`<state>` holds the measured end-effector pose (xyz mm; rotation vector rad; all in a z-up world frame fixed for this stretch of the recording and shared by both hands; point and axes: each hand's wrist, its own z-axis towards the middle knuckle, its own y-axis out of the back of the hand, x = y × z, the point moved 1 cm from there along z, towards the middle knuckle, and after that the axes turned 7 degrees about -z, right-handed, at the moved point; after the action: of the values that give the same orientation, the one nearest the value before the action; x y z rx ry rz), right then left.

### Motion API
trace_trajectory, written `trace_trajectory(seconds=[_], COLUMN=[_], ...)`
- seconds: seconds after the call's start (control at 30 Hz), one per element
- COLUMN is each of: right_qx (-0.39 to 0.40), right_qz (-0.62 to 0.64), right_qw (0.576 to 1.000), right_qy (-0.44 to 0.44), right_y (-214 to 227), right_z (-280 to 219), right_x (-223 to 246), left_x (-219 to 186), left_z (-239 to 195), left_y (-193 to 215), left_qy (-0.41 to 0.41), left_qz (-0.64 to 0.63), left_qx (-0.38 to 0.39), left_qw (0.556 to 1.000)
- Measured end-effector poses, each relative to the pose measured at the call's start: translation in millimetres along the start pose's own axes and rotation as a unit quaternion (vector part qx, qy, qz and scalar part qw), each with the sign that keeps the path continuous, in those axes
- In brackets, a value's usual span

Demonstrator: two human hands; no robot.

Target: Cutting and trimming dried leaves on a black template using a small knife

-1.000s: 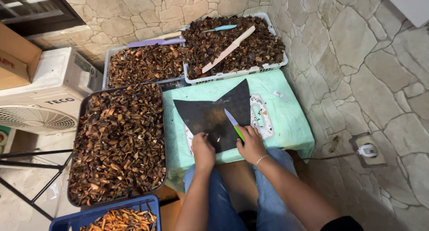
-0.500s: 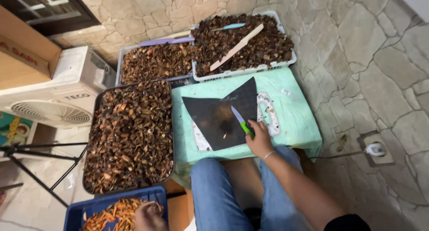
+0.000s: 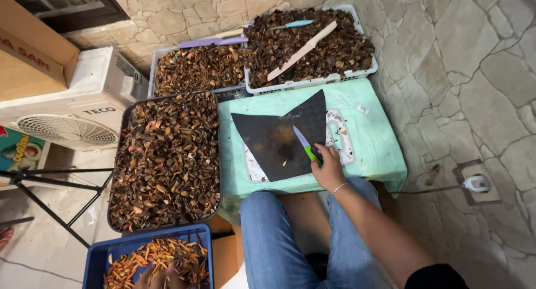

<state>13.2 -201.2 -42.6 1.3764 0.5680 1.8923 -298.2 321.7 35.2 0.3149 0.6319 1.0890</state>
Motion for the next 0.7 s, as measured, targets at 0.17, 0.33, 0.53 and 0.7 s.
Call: trace_trajectory(seconds=[0.17,0.33,0.53,0.7], right_qx=[-0.017,-0.022,-0.021,-0.028], right_qz=[-0.001,-0.005,0.001,-0.006], right_qw=[1.000,1.000,1.000,1.000], right_qy=[0.009,0.013,-0.003,-0.002], right_y=[-2,1,10,7], right_z=[0,0,1,1], right_x=[-1,-1,9,8], left_x=[-145,-195,-195,-202], left_z=[119,177,158,141], left_y=[-113,-211,-329,-353], left_qy=[0.070,0.133,0.245,0.291], left_qz=[-0.004,-0.174,-0.057,-0.010], left_qx=[0.003,0.184,0.375,0.326], left_qw=[0.998,0.958,0.892,0.899])
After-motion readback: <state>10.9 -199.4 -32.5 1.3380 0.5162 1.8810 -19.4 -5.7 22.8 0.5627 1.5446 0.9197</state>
